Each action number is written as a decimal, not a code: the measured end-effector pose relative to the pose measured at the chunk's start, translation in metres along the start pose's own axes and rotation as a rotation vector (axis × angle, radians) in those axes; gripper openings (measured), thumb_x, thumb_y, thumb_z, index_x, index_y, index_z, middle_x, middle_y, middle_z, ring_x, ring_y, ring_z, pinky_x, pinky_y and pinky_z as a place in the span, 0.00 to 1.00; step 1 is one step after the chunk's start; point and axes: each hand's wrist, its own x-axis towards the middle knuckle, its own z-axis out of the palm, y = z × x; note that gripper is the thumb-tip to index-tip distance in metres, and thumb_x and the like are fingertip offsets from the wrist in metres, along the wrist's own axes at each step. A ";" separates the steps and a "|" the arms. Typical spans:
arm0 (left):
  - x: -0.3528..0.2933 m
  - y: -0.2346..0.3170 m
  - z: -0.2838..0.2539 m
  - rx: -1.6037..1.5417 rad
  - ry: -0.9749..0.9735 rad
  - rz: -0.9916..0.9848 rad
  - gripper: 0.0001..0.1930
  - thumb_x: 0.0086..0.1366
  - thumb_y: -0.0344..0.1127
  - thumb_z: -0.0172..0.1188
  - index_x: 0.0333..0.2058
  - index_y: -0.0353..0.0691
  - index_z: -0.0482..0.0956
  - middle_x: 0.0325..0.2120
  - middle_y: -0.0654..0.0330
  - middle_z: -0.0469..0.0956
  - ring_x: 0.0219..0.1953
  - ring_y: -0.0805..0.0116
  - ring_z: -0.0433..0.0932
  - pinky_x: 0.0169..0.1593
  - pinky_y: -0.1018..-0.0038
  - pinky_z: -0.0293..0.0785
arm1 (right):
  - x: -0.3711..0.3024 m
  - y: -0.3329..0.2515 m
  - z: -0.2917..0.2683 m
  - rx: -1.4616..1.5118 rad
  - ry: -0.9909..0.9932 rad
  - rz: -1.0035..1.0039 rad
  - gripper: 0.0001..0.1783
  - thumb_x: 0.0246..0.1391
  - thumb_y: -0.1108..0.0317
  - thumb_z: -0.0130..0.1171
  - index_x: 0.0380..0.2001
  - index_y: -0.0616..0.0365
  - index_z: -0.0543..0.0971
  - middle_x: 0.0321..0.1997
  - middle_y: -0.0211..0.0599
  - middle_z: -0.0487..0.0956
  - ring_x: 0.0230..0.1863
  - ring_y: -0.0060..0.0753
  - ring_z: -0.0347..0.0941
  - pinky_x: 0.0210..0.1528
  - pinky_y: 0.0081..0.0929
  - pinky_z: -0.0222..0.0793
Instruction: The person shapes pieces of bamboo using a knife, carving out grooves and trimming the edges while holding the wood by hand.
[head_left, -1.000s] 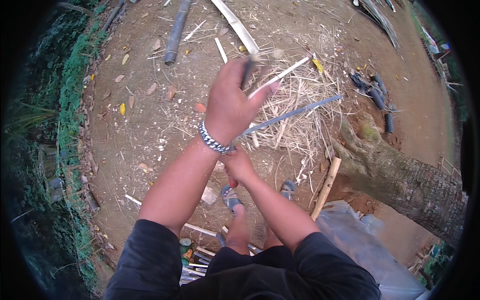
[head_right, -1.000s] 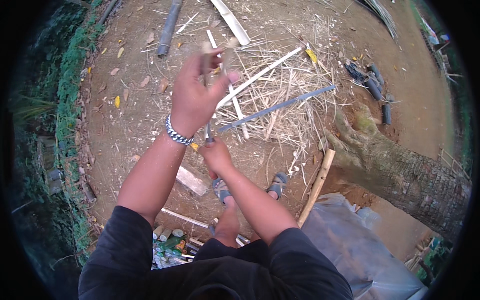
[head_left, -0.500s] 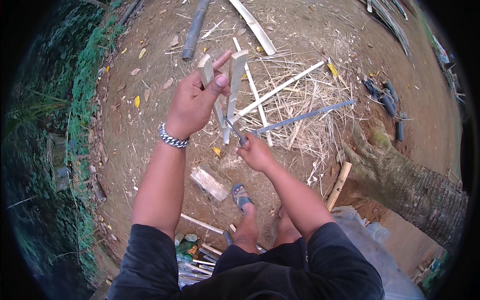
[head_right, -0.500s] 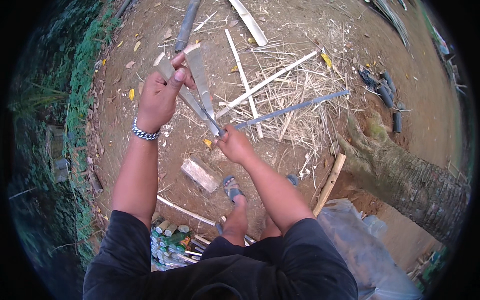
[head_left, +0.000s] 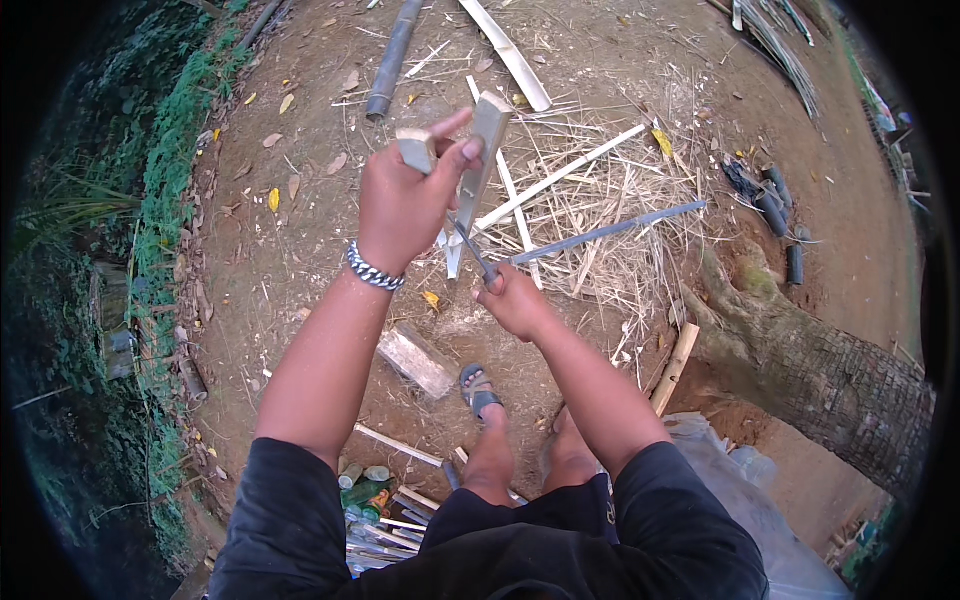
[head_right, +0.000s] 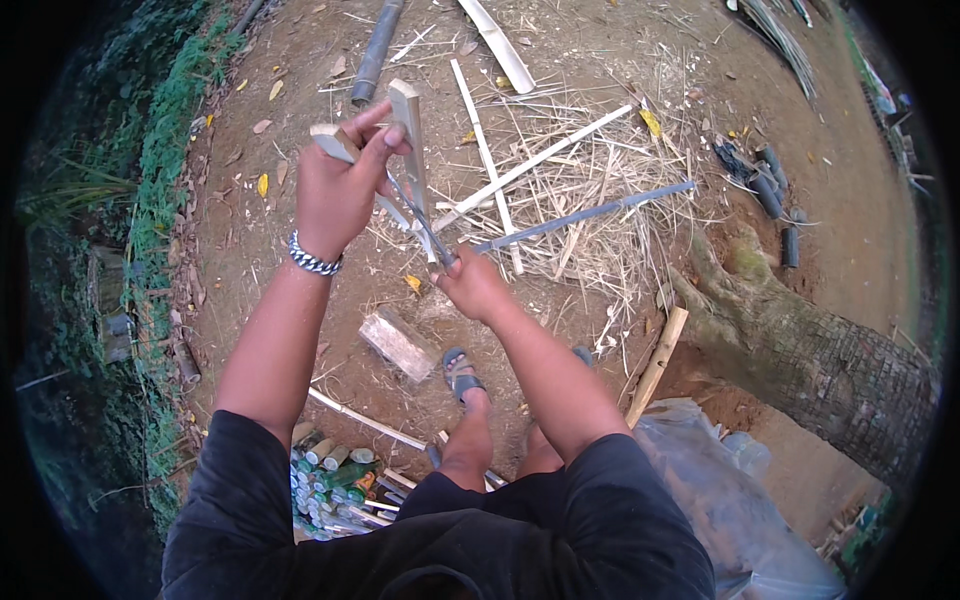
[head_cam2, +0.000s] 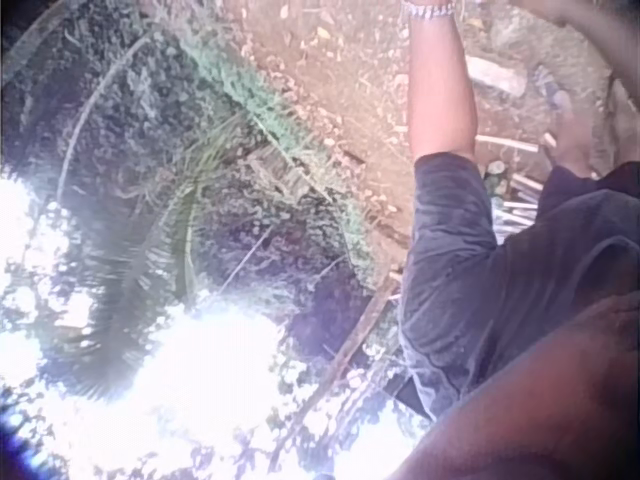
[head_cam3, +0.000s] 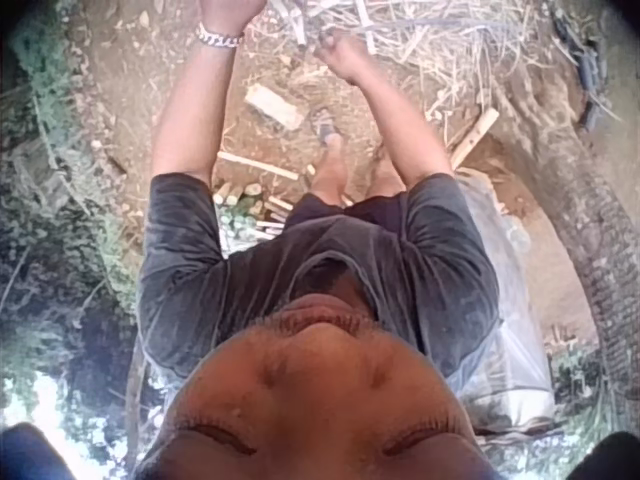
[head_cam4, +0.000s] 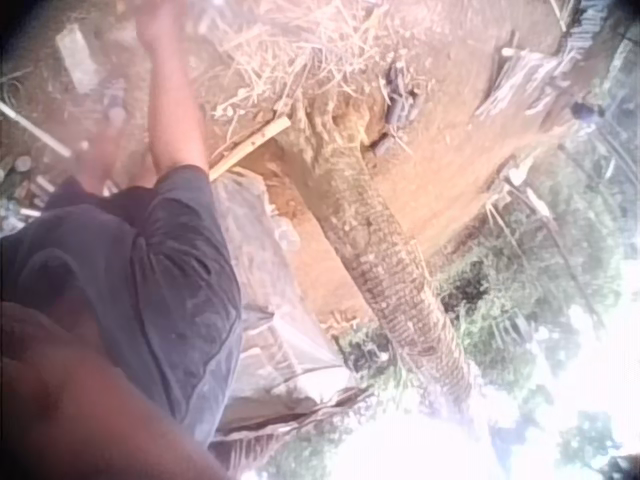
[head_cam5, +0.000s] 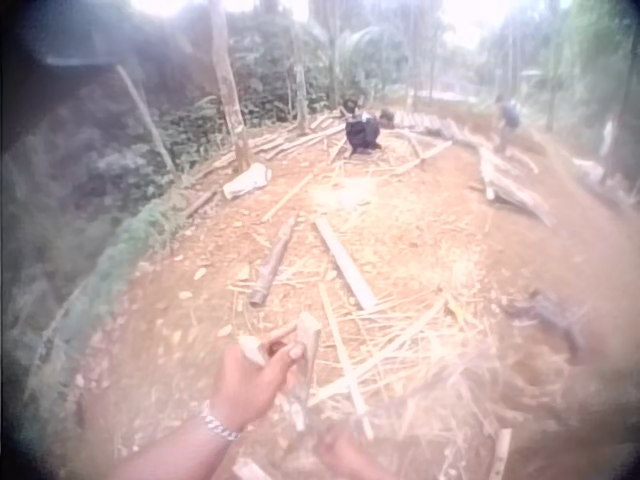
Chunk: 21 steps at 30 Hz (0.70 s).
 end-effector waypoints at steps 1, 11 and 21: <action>0.004 -0.002 0.002 -0.030 0.016 0.015 0.24 0.68 0.37 0.64 0.57 0.27 0.76 0.33 0.59 0.85 0.27 0.82 0.79 0.29 0.82 0.75 | -0.002 0.003 0.002 -0.024 -0.013 0.014 0.22 0.54 0.55 0.68 0.37 0.63 0.73 0.33 0.52 0.80 0.38 0.56 0.79 0.43 0.46 0.72; 0.018 0.004 0.017 -0.185 -0.390 0.063 0.20 0.65 0.40 0.68 0.48 0.29 0.82 0.25 0.63 0.84 0.24 0.83 0.78 0.27 0.83 0.73 | -0.022 0.020 0.030 0.154 0.027 0.149 0.25 0.55 0.53 0.66 0.41 0.64 0.72 0.34 0.54 0.80 0.38 0.55 0.78 0.43 0.45 0.72; 0.012 0.011 0.055 0.091 -0.124 0.210 0.20 0.61 0.48 0.71 0.40 0.36 0.86 0.17 0.65 0.80 0.20 0.81 0.78 0.24 0.80 0.71 | -0.016 0.059 0.036 0.032 0.180 0.111 0.19 0.53 0.62 0.63 0.42 0.63 0.74 0.35 0.55 0.81 0.39 0.57 0.79 0.44 0.46 0.72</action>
